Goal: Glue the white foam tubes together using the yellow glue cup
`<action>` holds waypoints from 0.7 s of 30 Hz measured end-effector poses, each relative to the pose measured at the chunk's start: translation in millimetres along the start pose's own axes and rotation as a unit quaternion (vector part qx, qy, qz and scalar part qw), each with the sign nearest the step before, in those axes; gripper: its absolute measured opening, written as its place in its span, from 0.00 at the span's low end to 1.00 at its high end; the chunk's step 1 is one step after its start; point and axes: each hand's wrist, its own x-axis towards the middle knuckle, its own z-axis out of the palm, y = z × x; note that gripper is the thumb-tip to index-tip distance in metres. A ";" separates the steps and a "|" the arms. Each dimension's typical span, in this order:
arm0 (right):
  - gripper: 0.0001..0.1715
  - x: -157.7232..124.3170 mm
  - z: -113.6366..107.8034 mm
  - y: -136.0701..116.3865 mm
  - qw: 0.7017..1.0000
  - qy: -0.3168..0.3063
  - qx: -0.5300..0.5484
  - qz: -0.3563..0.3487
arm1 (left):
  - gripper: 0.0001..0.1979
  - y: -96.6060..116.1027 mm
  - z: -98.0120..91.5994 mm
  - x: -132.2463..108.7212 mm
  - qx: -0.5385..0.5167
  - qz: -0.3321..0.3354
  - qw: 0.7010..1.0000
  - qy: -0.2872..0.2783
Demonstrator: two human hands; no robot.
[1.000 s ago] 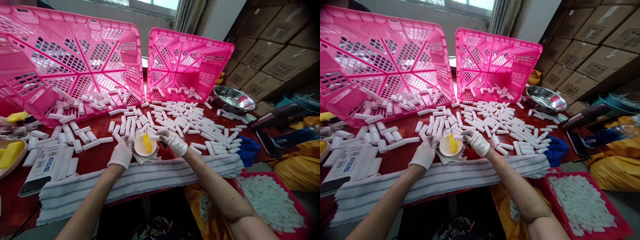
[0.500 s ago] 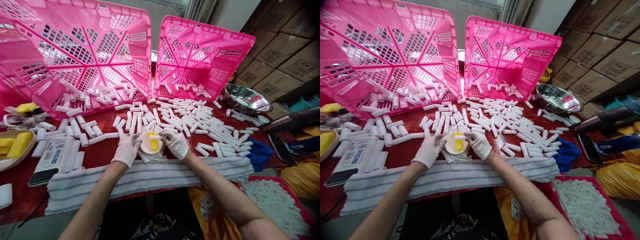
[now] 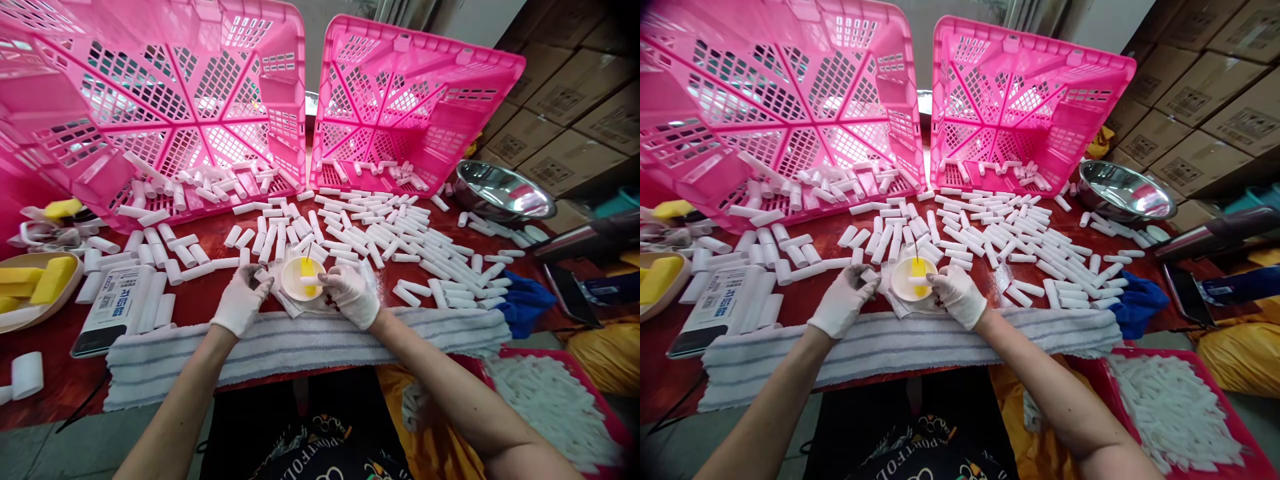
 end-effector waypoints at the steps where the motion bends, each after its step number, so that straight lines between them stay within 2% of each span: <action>1: 0.13 -1.5 0.6 0.5 1.000 0.005 -0.004 -0.002 | 0.28 0.2 0.5 -1.8 -0.045 -0.008 0.999 -0.016; 4: 0.18 -5.9 4.2 1.6 0.999 0.021 0.022 0.013 | 0.27 2.2 2.2 -8.6 -0.133 -0.044 0.987 -0.076; 7: 0.14 -9.1 7.5 -0.6 1.000 0.022 0.002 0.002 | 0.24 3.2 5.4 -14.0 -0.146 -0.072 0.985 -0.052; 9: 0.10 -10.3 7.9 -3.1 0.999 0.024 -0.041 -0.021 | 0.25 1.8 7.2 -15.6 -0.136 -0.070 0.988 -0.028; 11: 0.10 -11.4 7.7 -3.7 0.998 0.028 -0.055 -0.024 | 0.24 -0.4 7.8 -16.7 -0.123 -0.064 0.990 -0.021; 15: 0.17 -13.2 9.0 0.7 0.999 0.035 -0.022 0.022 | 0.25 -2.2 7.5 -21.0 -0.107 -0.045 0.993 -0.036; 21: 0.07 -18.5 6.3 -14.8 0.999 0.026 -0.023 0.002 | 0.25 2.1 8.9 -29.1 -0.128 -0.068 0.988 -0.060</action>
